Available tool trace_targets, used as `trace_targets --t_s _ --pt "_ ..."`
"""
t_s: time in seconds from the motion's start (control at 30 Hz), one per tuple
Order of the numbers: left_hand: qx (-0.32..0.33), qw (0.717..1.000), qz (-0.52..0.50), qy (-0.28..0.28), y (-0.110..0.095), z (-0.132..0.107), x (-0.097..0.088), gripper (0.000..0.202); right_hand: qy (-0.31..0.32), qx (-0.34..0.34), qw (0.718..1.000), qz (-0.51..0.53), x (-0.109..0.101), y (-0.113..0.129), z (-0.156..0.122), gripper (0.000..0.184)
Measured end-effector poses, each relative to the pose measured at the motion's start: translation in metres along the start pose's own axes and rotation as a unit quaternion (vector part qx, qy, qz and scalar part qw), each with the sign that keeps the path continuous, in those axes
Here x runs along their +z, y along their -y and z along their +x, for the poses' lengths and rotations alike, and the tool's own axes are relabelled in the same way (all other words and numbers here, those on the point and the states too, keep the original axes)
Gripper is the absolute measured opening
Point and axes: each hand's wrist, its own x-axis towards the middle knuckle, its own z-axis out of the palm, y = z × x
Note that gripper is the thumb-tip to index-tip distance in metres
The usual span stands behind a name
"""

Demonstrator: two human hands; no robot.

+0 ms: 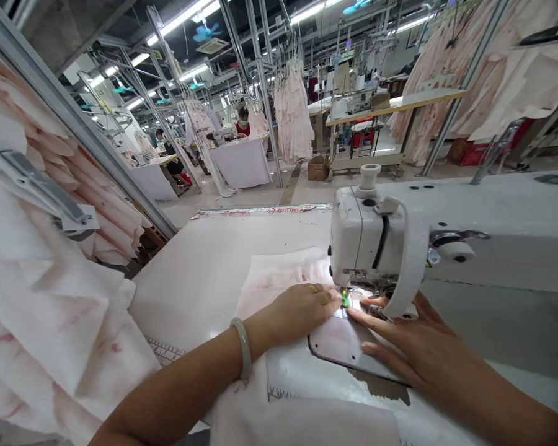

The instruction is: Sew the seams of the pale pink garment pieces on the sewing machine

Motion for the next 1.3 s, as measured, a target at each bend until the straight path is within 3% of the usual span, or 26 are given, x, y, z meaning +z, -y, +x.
trace_targets --t_s 0.2,0.7,0.8,0.97,1.03,1.13,1.3 --pt "-0.021 0.999 -0.035 0.0 0.003 0.002 0.001 0.03 0.024 0.004 1.0 0.001 -0.001 -0.004 -0.001 0.042" --pt "-0.055 0.992 -0.107 -0.022 0.006 -0.003 0.014 0.041 0.0 -0.016 0.999 0.044 0.0 -0.012 -0.003 0.026" --pt "-0.074 0.99 -0.118 -0.003 0.027 -0.005 0.012 0.045 -0.006 -0.026 0.998 0.055 -0.005 -0.006 0.001 0.027" --pt "-0.204 0.973 -0.106 0.029 0.095 -0.015 -0.01 0.041 -0.024 -0.073 0.995 0.063 -0.013 0.001 0.007 0.033" --pt "-0.24 0.965 -0.099 0.025 0.107 -0.02 -0.02 0.041 -0.028 -0.088 0.994 0.064 -0.015 0.002 0.008 0.031" --pt "-0.258 0.96 -0.103 0.023 0.086 -0.023 -0.03 0.039 -0.021 -0.104 0.992 0.069 -0.016 0.005 0.009 0.028" --pt "-0.182 0.948 -0.248 0.079 0.01 -0.025 -0.038 0.029 -0.005 -0.119 0.988 0.094 -0.017 0.015 0.012 0.023"
